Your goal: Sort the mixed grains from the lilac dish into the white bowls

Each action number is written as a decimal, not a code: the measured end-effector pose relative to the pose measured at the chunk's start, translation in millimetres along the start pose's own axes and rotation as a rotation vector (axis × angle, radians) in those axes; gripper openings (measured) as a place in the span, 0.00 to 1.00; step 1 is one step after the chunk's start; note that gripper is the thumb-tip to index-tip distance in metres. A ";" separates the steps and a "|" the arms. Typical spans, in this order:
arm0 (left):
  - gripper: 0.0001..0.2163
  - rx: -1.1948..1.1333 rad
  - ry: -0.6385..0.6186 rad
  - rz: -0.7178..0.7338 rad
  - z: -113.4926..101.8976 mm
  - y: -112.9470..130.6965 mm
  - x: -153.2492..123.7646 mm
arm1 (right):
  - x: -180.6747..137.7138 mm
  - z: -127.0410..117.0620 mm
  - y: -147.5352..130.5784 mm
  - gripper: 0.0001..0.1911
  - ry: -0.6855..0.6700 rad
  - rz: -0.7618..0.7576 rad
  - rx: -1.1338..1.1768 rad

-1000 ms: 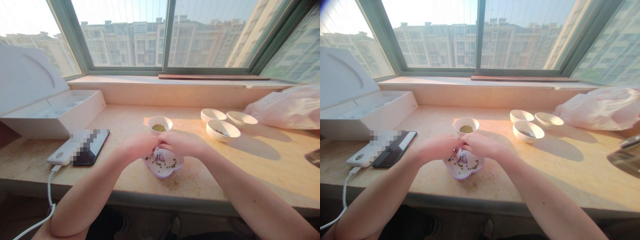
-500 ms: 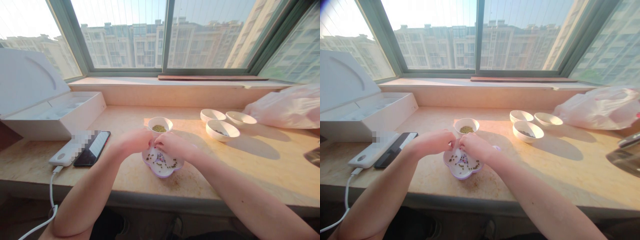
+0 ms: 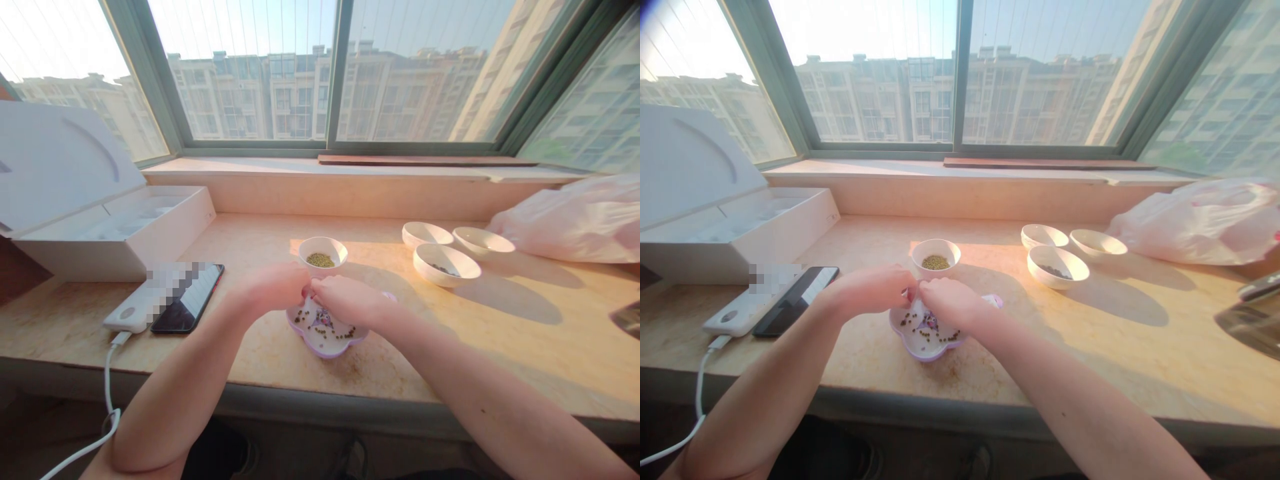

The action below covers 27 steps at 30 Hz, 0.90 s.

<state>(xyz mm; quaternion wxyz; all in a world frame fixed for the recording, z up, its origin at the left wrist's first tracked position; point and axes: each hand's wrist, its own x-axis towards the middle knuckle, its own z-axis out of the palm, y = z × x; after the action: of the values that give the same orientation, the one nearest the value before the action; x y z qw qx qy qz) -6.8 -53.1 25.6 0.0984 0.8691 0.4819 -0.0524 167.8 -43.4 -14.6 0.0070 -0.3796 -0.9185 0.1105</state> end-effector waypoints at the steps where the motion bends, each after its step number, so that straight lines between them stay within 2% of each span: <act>1: 0.09 0.019 -0.008 0.009 0.3 0.8 0.1 | -0.9 -1.2 1.0 0.11 -0.001 -0.004 0.011; 4: 0.09 0.047 -0.023 0.028 1.9 5.7 0.2 | -2.0 -10.2 8.4 0.11 0.051 0.048 0.049; 8: 0.09 0.087 -0.011 0.069 6.1 16.1 -0.3 | 3.2 -25.7 22.1 0.11 0.290 0.240 0.099; 11: 0.10 0.146 0.004 0.124 10.5 23.6 -1.4 | 10.6 -30.1 31.1 0.11 0.405 0.304 0.145; 18: 0.14 0.186 -0.040 0.104 17.8 37.2 -3.8 | 24.6 -21.8 49.3 0.11 0.419 0.416 0.111; 21: 0.15 0.209 -0.069 0.100 18.3 45.6 -4.5 | 26.1 -20.2 52.3 0.10 0.404 0.421 0.101; 27: 0.14 0.179 -0.038 0.111 26.1 53.9 -1.8 | 18.6 -23.1 50.5 0.11 0.428 0.419 0.148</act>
<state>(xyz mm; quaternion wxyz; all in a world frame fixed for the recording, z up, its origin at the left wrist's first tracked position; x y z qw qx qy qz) 38.0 -88.2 6.9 0.0322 0.8985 0.4246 -0.1065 191.9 8.8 -3.9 0.2050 -0.5740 -0.7872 0.0937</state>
